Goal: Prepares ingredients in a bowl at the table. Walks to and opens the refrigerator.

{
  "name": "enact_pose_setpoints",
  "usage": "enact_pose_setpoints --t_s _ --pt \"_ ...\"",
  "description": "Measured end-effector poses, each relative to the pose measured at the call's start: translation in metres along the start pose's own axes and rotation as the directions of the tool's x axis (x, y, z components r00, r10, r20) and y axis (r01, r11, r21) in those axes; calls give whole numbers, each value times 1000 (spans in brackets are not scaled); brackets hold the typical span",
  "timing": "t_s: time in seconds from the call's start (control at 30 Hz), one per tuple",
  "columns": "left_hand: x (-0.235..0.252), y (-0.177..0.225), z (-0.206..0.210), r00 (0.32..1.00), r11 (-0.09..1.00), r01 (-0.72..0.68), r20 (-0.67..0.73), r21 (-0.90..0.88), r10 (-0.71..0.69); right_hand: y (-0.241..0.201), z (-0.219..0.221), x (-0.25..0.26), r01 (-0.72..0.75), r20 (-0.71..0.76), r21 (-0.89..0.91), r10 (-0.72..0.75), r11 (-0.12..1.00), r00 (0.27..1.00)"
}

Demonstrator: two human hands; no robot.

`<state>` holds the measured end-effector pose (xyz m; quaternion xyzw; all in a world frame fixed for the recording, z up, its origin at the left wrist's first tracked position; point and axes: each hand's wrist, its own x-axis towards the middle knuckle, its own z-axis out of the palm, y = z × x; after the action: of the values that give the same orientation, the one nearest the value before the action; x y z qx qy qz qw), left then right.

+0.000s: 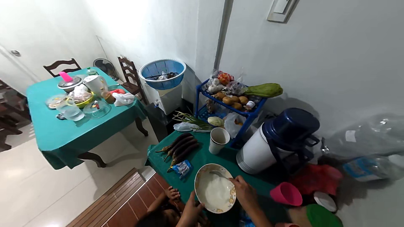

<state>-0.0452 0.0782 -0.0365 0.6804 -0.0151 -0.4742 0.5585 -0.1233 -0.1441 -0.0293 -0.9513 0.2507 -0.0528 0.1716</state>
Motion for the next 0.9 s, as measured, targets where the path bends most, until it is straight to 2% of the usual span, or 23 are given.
enact_pose_setpoints --t_s 0.13,0.5,0.8,0.9 --pt "1 -1 1 1000 1000 -20 -2 -23 20 0 -1 -13 43 53 -14 -43 999 998" --pt "2 -3 1 999 997 -42 0 -66 42 4 -17 -59 172 150 93 -184 981 971" --pt "1 -2 2 999 997 -37 -8 -62 37 12 -6 -14 109 11 7 -110 994 994" --pt "0 0 3 999 997 -33 -13 -67 32 15 -2 5 91 15 8 -92 996 996"
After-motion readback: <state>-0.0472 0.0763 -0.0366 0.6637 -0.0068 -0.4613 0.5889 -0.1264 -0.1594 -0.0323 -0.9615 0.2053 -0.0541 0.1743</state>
